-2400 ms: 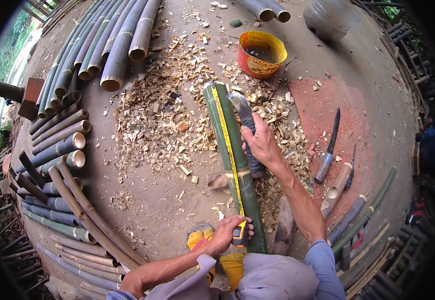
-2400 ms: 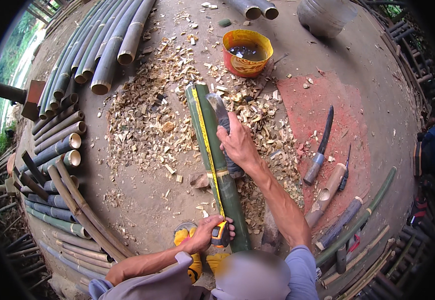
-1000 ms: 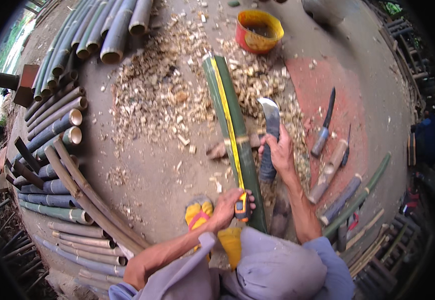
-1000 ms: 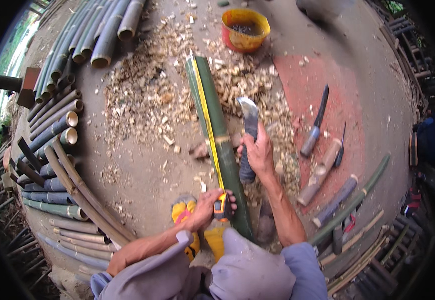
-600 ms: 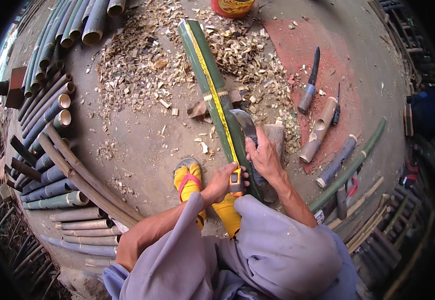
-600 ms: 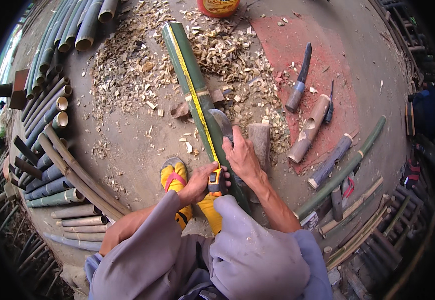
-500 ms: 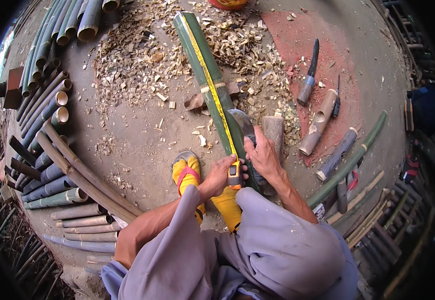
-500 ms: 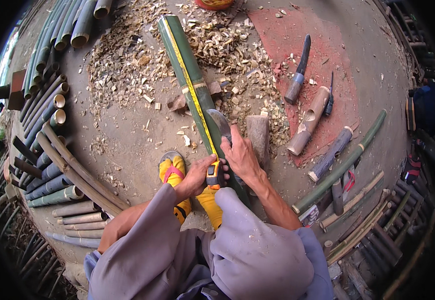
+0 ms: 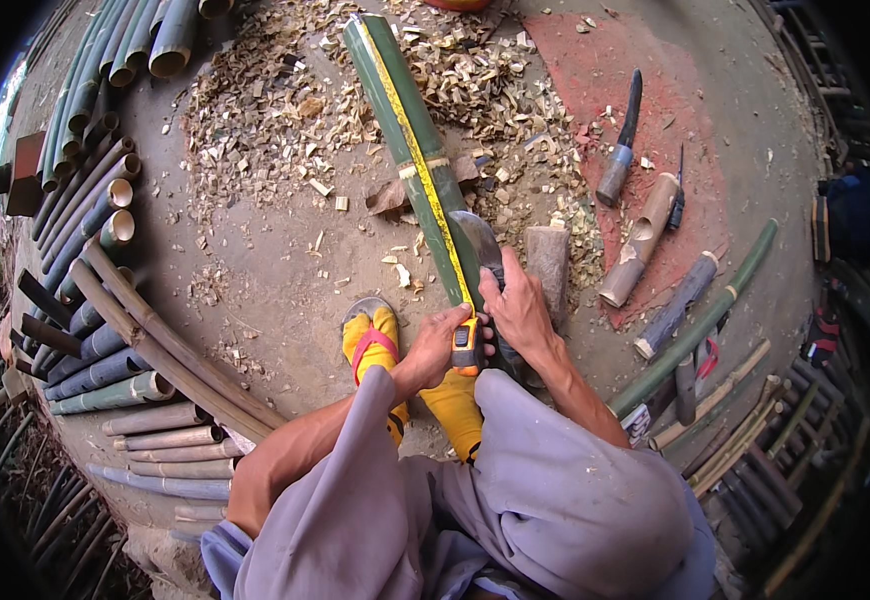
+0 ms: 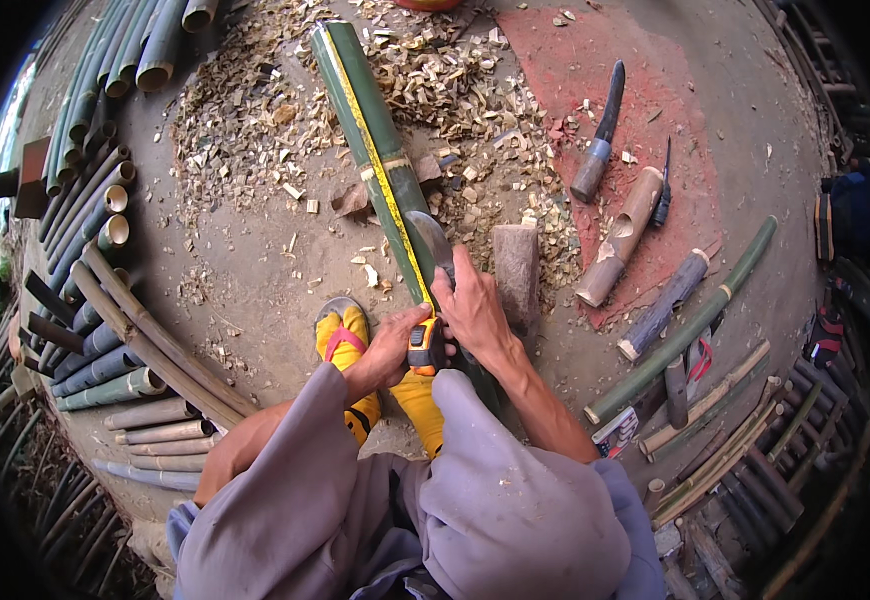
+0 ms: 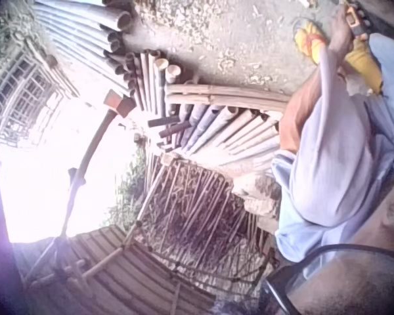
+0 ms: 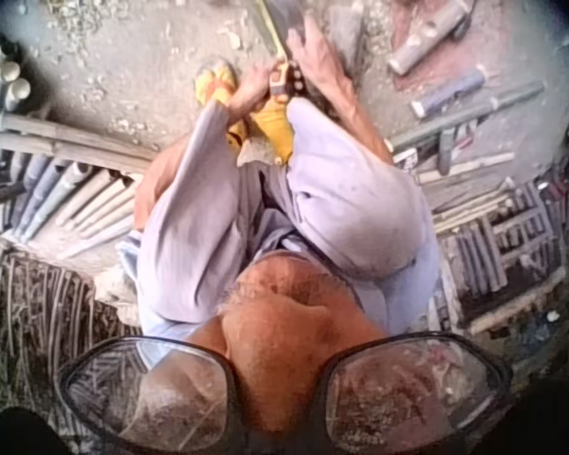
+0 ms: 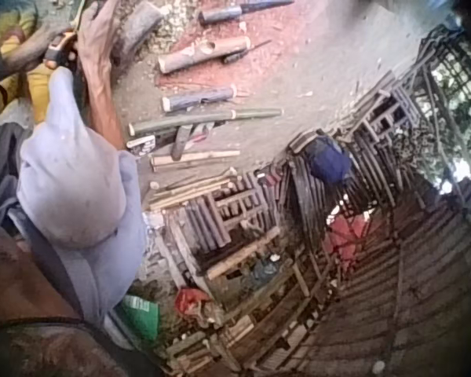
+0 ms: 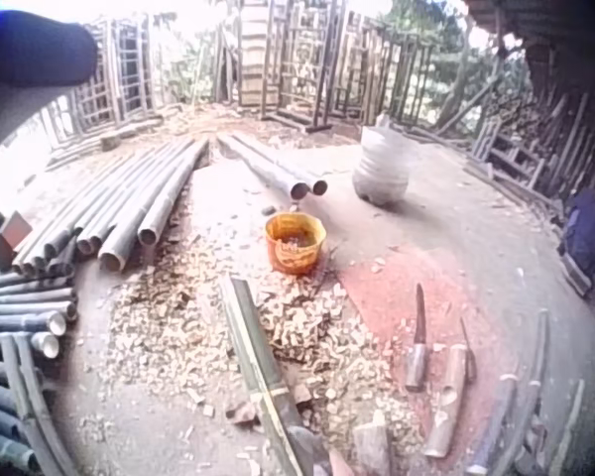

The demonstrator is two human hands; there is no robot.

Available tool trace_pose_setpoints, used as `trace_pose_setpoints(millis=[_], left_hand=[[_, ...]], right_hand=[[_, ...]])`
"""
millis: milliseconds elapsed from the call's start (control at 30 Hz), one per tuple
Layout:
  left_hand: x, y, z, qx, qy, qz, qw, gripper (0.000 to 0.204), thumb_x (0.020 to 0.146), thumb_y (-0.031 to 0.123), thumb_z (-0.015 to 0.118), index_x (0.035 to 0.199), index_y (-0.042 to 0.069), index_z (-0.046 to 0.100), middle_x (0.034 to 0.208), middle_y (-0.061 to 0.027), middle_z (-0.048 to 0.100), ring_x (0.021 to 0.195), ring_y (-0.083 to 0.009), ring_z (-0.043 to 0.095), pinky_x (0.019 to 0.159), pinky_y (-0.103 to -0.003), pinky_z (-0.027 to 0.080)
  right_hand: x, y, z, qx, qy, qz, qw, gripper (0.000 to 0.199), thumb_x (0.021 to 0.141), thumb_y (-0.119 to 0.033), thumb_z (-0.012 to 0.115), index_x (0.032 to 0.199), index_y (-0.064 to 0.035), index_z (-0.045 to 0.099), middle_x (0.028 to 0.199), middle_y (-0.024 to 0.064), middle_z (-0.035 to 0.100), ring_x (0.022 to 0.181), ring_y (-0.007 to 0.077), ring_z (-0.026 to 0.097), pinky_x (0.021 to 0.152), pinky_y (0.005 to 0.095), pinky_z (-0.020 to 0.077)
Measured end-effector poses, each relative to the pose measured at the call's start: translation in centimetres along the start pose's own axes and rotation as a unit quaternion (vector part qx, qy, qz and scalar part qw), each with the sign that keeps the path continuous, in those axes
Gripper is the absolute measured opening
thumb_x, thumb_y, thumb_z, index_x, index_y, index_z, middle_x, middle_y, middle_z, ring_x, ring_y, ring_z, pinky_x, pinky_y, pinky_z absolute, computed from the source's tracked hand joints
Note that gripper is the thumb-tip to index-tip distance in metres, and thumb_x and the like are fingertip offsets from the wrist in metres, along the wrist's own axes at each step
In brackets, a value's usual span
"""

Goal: The person picks up a bamboo pole from a pile, uses a tape measure to mark a specific length, and then saws through the pole to cut off a segment.

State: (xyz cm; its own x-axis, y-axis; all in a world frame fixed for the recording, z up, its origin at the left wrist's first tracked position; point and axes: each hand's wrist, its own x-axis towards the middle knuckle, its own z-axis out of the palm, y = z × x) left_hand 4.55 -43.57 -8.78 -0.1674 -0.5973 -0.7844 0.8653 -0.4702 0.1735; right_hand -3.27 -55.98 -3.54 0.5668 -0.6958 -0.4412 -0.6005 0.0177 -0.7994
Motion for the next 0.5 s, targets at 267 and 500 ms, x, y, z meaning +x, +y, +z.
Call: trace_pose_setpoints(millis=[267,500], left_hand=[[0.1,0.1,-0.1,-0.006,-0.005,-0.004,1.000,0.033,0.097,0.030,0.046,0.101,-0.001,0.055,0.084,-0.0119,0.064,0.068,-0.0233,0.067,0.058,-0.034,0.057],[0.1,0.0,0.0,-0.002,0.003,-0.002,1.000,0.032,0.097,0.030,0.045,0.101,-0.001,0.055,0.083,-0.0117,0.064,0.067,-0.0230,0.066,0.057,-0.034,0.057]], right_hand=[[0.4,2.6,1.0,-0.024,0.022,-0.049,0.998,0.019,0.088,-0.011,0.053,0.098,0.0015,0.042,0.060,0.0246,0.053,0.060,0.0448,0.058,0.048,0.0474,0.0422],[0.4,2.5,0.9,-0.028,0.018,-0.037,0.999,0.020,0.088,-0.012,0.053,0.097,0.0010,0.042,0.059,0.0249,0.053,0.060,0.0438,0.059,0.048,0.0476,0.0424]])
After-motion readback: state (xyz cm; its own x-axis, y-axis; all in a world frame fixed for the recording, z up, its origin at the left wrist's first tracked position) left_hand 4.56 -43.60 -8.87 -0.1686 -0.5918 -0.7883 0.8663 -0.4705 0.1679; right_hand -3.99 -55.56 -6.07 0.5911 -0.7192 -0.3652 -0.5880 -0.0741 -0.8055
